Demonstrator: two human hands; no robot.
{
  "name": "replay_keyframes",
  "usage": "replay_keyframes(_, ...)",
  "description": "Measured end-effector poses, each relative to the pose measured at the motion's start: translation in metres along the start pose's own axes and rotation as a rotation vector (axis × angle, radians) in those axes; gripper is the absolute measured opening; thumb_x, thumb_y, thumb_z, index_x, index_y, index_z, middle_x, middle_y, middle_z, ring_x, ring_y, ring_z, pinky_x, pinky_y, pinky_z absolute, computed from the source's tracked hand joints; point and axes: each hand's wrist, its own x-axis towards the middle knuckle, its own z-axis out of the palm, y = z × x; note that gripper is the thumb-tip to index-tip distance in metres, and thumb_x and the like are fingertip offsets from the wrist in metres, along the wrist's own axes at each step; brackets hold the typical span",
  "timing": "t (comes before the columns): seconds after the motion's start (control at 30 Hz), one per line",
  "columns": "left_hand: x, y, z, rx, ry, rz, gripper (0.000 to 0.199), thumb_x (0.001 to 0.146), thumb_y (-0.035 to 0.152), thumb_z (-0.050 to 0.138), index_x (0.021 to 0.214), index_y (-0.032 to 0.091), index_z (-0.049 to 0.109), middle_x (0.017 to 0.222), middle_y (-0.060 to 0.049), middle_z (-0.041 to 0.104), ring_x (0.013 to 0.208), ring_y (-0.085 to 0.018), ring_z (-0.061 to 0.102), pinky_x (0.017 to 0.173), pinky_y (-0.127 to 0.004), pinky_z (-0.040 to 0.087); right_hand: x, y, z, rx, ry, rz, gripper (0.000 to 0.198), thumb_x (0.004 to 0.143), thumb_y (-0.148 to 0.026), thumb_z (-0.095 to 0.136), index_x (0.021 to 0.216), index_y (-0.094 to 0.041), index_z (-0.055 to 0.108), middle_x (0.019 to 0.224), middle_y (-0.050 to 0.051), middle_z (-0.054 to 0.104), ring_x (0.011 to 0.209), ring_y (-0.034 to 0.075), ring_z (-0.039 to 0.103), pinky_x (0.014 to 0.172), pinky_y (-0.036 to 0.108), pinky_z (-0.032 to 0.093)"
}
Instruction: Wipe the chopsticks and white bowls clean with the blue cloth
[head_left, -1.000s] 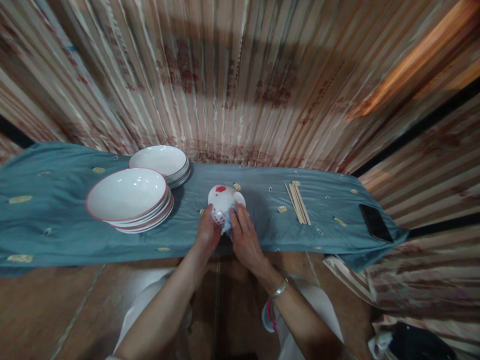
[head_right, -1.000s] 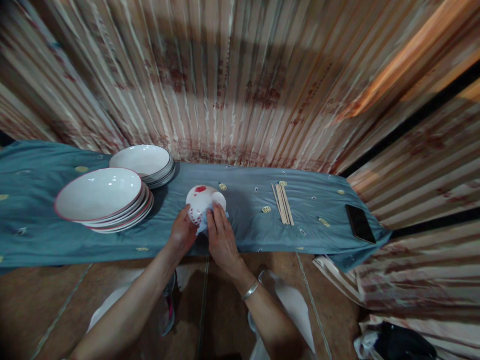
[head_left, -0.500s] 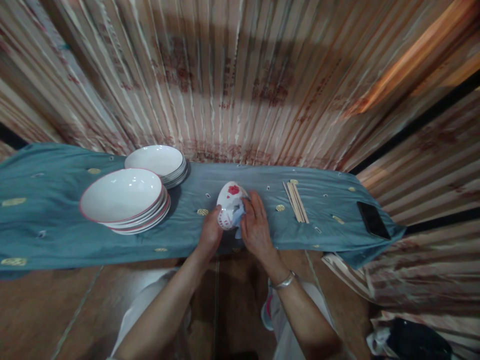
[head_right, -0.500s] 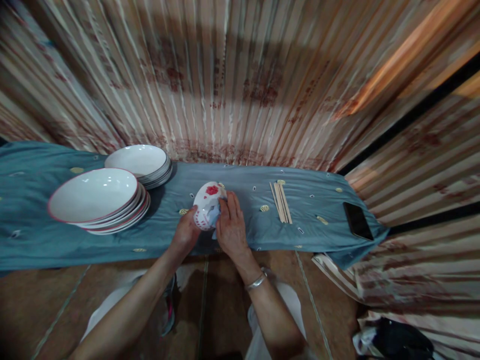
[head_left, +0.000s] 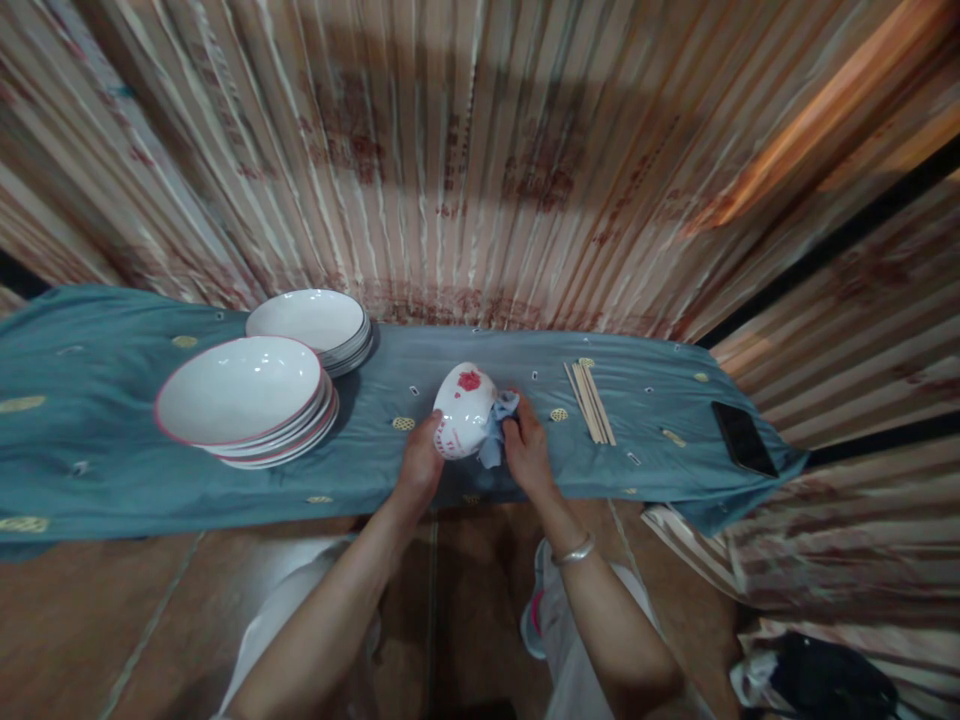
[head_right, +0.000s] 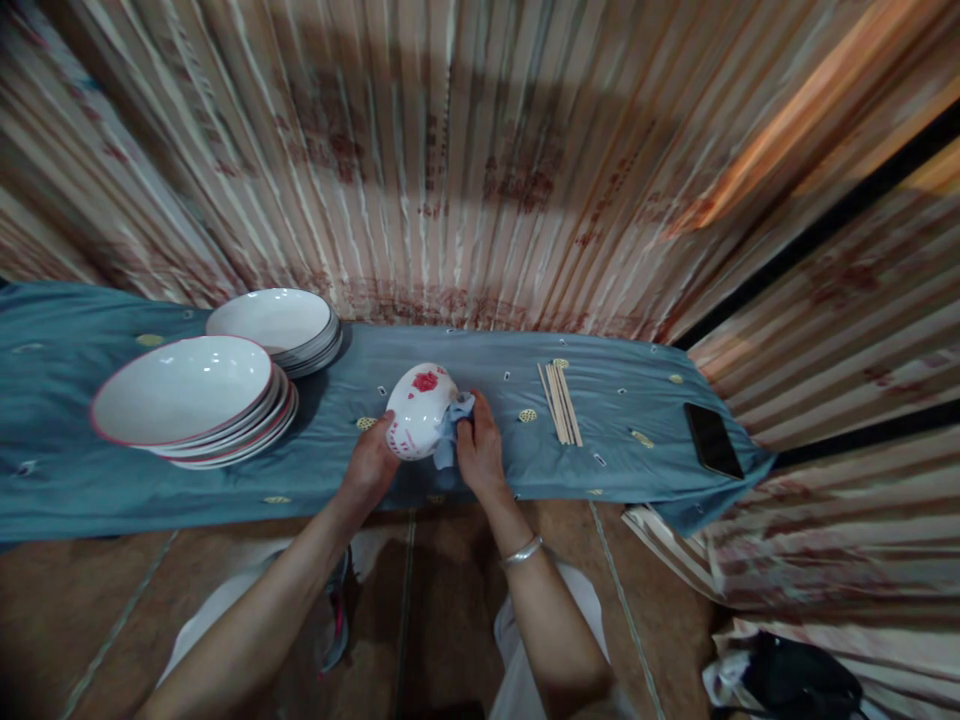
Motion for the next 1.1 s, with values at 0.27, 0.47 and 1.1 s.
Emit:
replay_keyframes(0.27, -0.010, 0.009, 0.017, -0.070, -0.031, 0.042, 0.033, 0.090, 0.018, 0.040, 0.111, 0.006, 0.062, 0.096, -0.011, 0.073, 0.106, -0.021, 0.063, 0.097, -0.033, 0.045, -0.006, 0.001, 0.013, 0.061, -0.025, 0.085, 0.034, 0.083, -0.023, 0.034, 0.106, -0.014, 0.058, 0.101, 0.011, 0.066, 0.090, 0.021, 0.060, 0.083, 0.032, 0.046)
replay_keyframes(0.47, -0.010, 0.012, 0.016, -0.136, -0.032, 0.025, 0.038, 0.089, 0.020, 0.043, 0.122, 0.007, 0.055, 0.104, -0.012, 0.071, 0.108, -0.023, 0.062, 0.100, -0.037, 0.044, -0.013, -0.001, 0.021, 0.032, -0.028, 0.101, 0.032, 0.086, -0.027, 0.032, 0.101, -0.016, 0.057, 0.088, 0.010, 0.066, 0.078, 0.021, 0.061, 0.073, 0.030, 0.046)
replay_keyframes(1.1, -0.003, 0.017, 0.015, -0.181, -0.034, 0.013, 0.041, 0.092, 0.027, 0.036, 0.123, 0.008, 0.055, 0.110, -0.012, 0.069, 0.107, -0.020, 0.062, 0.099, -0.033, 0.043, -0.053, -0.018, 0.042, -0.199, -0.124, -0.217, 0.063, 0.088, -0.012, 0.033, 0.147, -0.010, 0.010, 0.152, 0.019, 0.018, 0.142, 0.025, 0.015, 0.111, 0.049, 0.030)
